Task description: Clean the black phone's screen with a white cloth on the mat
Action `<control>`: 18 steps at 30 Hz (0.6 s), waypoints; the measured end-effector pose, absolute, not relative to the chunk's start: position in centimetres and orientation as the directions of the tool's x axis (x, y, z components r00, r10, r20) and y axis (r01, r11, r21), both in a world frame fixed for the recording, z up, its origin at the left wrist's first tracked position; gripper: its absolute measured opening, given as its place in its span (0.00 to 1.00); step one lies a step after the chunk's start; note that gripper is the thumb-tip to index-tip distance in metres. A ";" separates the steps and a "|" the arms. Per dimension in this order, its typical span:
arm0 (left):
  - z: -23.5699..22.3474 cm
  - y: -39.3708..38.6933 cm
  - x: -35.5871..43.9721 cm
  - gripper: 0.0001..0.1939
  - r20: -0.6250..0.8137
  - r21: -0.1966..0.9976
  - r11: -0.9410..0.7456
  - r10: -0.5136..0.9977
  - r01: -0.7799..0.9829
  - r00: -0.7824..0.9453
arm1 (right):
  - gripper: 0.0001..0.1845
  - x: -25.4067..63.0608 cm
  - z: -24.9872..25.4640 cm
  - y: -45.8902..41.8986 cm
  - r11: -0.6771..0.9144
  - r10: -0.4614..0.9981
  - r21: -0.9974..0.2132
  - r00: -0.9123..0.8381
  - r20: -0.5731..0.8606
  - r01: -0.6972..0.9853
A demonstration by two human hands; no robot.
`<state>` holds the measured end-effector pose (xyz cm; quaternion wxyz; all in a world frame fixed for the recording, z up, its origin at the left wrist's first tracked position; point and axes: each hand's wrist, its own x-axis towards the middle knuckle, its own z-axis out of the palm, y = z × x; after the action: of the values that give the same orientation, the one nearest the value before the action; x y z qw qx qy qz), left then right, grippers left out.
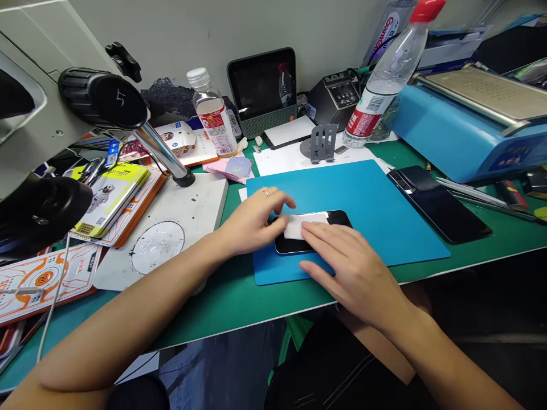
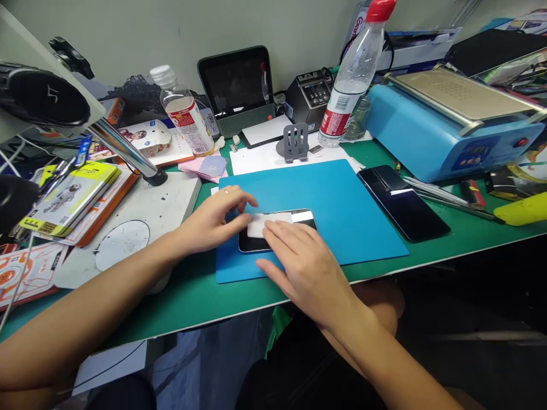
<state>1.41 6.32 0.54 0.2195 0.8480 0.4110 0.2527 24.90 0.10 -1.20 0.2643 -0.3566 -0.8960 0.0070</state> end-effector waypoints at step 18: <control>0.1 6.6 1.2 0.08 0.151 0.599 -0.449 0.876 0.662 0.458 | 0.22 24.9 -0.5 1.1 0.648 0.728 -0.092 -0.580 0.366 0.756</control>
<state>1.24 6.60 0.11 0.2357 0.8206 0.4687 0.2267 24.91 1.06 -0.54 0.1884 -0.4178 -0.8880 -0.0370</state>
